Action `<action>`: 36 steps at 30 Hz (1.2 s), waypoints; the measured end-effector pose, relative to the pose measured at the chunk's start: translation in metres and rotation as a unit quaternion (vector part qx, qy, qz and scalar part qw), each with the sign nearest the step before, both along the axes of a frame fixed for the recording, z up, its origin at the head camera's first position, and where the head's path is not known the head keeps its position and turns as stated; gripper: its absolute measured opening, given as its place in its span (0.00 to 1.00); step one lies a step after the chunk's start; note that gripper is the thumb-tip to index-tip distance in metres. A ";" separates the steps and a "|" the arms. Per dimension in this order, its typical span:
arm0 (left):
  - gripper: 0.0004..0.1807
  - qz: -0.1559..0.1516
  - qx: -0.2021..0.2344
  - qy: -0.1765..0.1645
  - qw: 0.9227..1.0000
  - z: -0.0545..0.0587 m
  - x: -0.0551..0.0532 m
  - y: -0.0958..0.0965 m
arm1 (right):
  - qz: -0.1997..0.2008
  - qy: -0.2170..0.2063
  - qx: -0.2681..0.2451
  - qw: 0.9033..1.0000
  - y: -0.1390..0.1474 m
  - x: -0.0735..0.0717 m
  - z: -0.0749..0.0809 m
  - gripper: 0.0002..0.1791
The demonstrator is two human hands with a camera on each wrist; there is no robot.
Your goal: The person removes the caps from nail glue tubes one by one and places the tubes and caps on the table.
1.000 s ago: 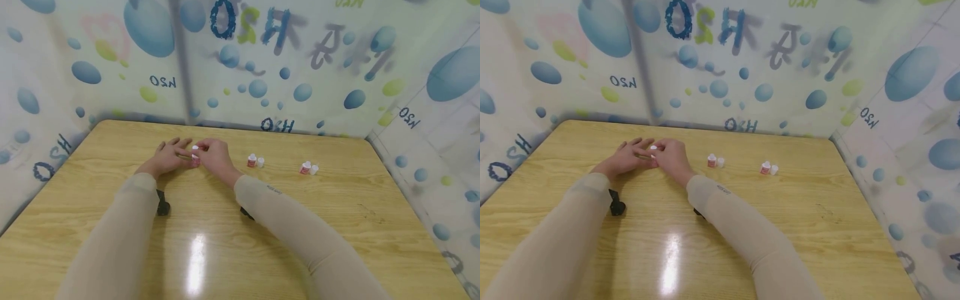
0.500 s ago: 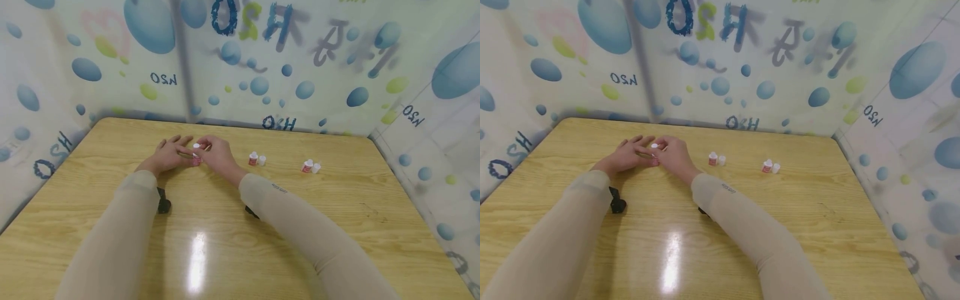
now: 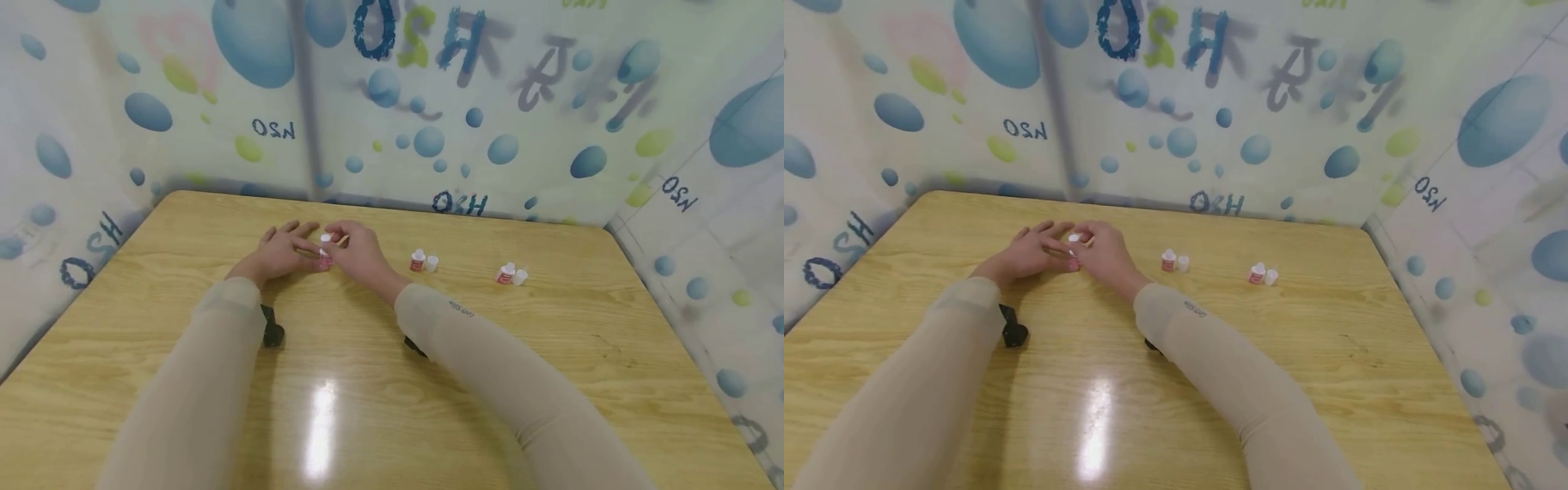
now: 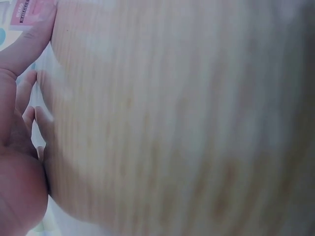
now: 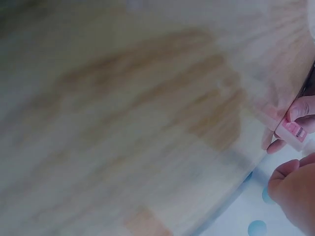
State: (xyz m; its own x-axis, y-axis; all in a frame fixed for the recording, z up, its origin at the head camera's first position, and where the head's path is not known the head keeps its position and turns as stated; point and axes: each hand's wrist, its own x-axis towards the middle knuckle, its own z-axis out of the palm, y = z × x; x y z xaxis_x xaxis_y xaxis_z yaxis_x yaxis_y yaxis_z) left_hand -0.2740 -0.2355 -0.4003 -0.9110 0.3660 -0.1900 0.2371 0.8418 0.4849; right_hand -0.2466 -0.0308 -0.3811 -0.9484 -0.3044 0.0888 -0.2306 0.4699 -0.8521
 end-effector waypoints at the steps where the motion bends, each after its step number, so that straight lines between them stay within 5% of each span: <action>1: 0.29 0.001 0.000 0.000 1.000 -0.001 0.000 0.000 | -0.001 -0.004 -0.004 1.000 0.000 0.000 -0.001 0.19; 9: 0.30 0.002 -0.008 0.004 1.000 -0.009 0.001 -0.001 | -0.010 -0.019 -0.017 1.000 -0.002 0.003 -0.004 0.10; 36: 0.28 0.013 0.012 0.005 1.000 -0.001 -0.001 0.002 | -0.013 0.032 0.007 0.999 -0.001 0.002 -0.002 0.08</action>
